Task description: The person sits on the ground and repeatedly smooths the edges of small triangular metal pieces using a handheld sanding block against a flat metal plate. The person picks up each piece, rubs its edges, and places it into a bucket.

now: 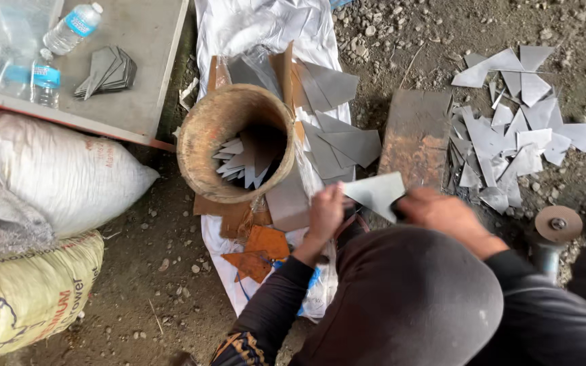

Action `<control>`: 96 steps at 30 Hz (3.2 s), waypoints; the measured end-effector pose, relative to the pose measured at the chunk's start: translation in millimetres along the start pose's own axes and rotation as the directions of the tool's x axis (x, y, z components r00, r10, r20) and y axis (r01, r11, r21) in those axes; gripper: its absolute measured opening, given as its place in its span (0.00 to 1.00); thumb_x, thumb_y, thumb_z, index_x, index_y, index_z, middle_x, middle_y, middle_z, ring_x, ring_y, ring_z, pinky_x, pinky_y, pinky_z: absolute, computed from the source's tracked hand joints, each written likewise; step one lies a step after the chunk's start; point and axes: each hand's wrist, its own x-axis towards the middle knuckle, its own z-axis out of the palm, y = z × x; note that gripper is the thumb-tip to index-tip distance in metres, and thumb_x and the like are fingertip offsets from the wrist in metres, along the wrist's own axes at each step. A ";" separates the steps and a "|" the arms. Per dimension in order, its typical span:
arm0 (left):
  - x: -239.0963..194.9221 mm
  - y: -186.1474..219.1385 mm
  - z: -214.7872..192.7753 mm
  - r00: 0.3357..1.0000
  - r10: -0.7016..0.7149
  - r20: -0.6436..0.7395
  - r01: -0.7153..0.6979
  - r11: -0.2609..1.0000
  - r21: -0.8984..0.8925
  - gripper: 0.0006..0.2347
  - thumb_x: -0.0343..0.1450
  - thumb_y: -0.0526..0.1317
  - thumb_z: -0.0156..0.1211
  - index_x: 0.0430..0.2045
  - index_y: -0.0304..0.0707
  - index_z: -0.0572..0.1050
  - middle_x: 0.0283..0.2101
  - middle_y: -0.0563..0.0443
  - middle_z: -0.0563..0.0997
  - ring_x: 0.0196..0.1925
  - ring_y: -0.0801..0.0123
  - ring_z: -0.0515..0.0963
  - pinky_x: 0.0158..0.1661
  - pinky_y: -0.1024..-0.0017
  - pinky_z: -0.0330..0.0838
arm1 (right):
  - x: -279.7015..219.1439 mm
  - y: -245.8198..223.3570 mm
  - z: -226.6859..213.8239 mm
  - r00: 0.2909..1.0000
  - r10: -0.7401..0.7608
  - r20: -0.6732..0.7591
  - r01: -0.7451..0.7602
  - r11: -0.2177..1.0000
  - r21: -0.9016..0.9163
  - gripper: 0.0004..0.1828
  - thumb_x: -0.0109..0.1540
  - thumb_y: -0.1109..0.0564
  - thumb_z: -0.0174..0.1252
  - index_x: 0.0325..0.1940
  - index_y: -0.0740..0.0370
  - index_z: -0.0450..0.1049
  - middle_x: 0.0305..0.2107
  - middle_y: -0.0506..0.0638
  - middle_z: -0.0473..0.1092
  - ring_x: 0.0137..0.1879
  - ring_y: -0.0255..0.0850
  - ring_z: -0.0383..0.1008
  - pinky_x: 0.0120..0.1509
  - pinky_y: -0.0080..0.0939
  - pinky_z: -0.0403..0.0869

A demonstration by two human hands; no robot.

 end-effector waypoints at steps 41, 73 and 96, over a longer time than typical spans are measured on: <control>235.8 -119.7 5.7 0.837 -0.533 -0.127 0.527 0.846 -0.076 0.10 0.71 0.40 0.65 0.36 0.31 0.75 0.33 0.38 0.81 0.28 0.52 0.79 0.31 0.56 0.76 | -109.0 66.8 -109.2 0.878 0.413 -0.242 -0.411 0.910 0.061 0.17 0.60 0.46 0.62 0.45 0.60 0.77 0.35 0.52 0.72 0.35 0.50 0.79 0.40 0.47 0.80; 281.7 -144.3 42.5 0.631 -0.689 -0.357 0.667 0.717 -0.204 0.14 0.70 0.42 0.72 0.23 0.30 0.74 0.20 0.48 0.77 0.15 0.68 0.73 0.15 0.67 0.61 | -97.8 39.4 -137.1 0.917 0.329 -0.224 -0.292 0.939 0.181 0.13 0.58 0.51 0.62 0.43 0.60 0.76 0.31 0.54 0.69 0.39 0.51 0.75 0.39 0.51 0.76; 145.1 37.3 -26.2 0.981 -0.086 -0.172 0.003 0.900 -0.435 0.07 0.78 0.36 0.54 0.42 0.27 0.71 0.40 0.41 0.80 0.36 0.64 0.85 0.38 0.70 0.84 | -79.0 52.3 -105.0 0.908 0.364 -0.206 -0.334 0.928 0.164 0.15 0.60 0.49 0.59 0.46 0.59 0.76 0.35 0.54 0.71 0.43 0.53 0.77 0.45 0.51 0.76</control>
